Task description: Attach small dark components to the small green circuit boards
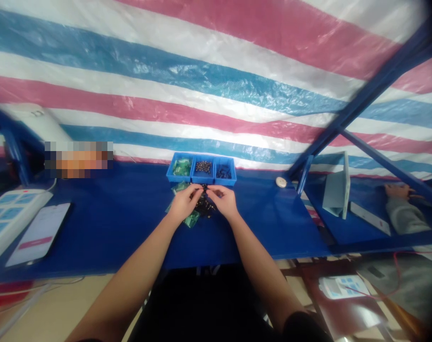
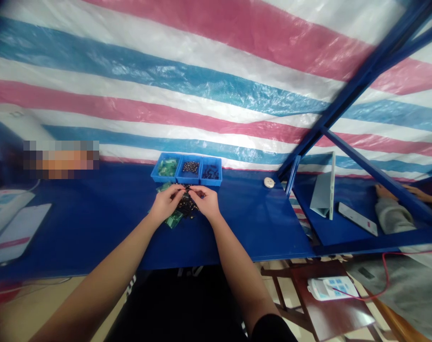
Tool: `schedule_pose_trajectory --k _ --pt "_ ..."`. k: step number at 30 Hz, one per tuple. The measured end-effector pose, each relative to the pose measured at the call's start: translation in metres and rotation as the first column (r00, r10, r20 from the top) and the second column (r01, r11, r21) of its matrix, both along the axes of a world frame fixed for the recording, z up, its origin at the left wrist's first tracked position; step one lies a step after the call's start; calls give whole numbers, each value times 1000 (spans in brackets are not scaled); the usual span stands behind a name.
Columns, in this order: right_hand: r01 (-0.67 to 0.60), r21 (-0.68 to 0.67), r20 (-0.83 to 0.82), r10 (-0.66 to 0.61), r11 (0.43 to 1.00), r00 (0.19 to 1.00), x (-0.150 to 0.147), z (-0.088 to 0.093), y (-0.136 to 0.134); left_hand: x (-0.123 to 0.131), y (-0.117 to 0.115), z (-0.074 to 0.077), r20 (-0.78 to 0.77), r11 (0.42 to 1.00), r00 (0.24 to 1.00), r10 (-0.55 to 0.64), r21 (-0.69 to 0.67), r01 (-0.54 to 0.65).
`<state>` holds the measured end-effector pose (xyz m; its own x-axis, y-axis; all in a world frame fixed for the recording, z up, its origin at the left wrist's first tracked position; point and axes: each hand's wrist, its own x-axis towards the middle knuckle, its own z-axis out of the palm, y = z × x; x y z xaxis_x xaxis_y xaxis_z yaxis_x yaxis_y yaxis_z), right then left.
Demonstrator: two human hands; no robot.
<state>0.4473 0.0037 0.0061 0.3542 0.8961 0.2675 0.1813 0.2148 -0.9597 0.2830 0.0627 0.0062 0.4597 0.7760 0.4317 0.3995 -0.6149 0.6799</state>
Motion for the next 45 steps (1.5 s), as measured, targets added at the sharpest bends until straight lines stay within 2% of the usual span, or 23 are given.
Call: schedule_pose_trajectory --k 9,17,19,21,23,25,27,29,32,34,35,37,39,41,45 --pt "-6 -8 -22 6 1000 1000 1 1 0 1 1 -2 34 999 999 -7 35 6" --pt "-18 -31 -88 16 999 996 1 -2 2 1 -1 1 3 1000 1000 10 -18 -10" --pt "30 -47 -140 -37 998 989 5 -6 6 1 -2 2 1 999 1000 26 -24 -26" --pt "134 -67 -196 -145 989 970 10 -11 12 1 -2 2 -3 999 999 40 -20 -41" --pt "228 -91 -266 -244 969 933 15 -14 18 1 -2 1 -3 999 999 43 -10 -43" --pt "267 -87 -352 -280 960 893 19 -16 24 1 -2 0 -4 999 999 32 -4 -32" --pt "240 -49 -417 -238 969 877 23 -16 29 2 -1 0 -7 1000 1000 24 -2 -24" --pt "170 -5 -417 -156 985 895 25 -16 30 2 -1 0 -4 999 999 32 3 -32" --pt "135 -13 -245 -134 991 960 27 -15 27 1 -2 0 2 998 999 53 14 -53" --pt "109 -36 -39 -110 993 993 28 -14 20 1 -2 1 2 998 998 58 22 -58" --pt "63 -50 74 -59 997 996 28 -12 16 1 -2 2 2 998 998 57 27 -57" --pt "-102 -111 268 128 989 955 29 -8 8 1 -3 3 5 998 999 51 32 -51" --pt "-215 -205 426 285 955 859 31 -3 1 0 -3 5 6 998 999 49 30 -50" --pt "-253 -241 496 343 937 798 34 1 -3 0 -3 5 6 998 999 54 22 -54" --pt "-269 -208 523 339 940 782 35 1 -5 0 -2 3 10 998 998 59 3 -59"
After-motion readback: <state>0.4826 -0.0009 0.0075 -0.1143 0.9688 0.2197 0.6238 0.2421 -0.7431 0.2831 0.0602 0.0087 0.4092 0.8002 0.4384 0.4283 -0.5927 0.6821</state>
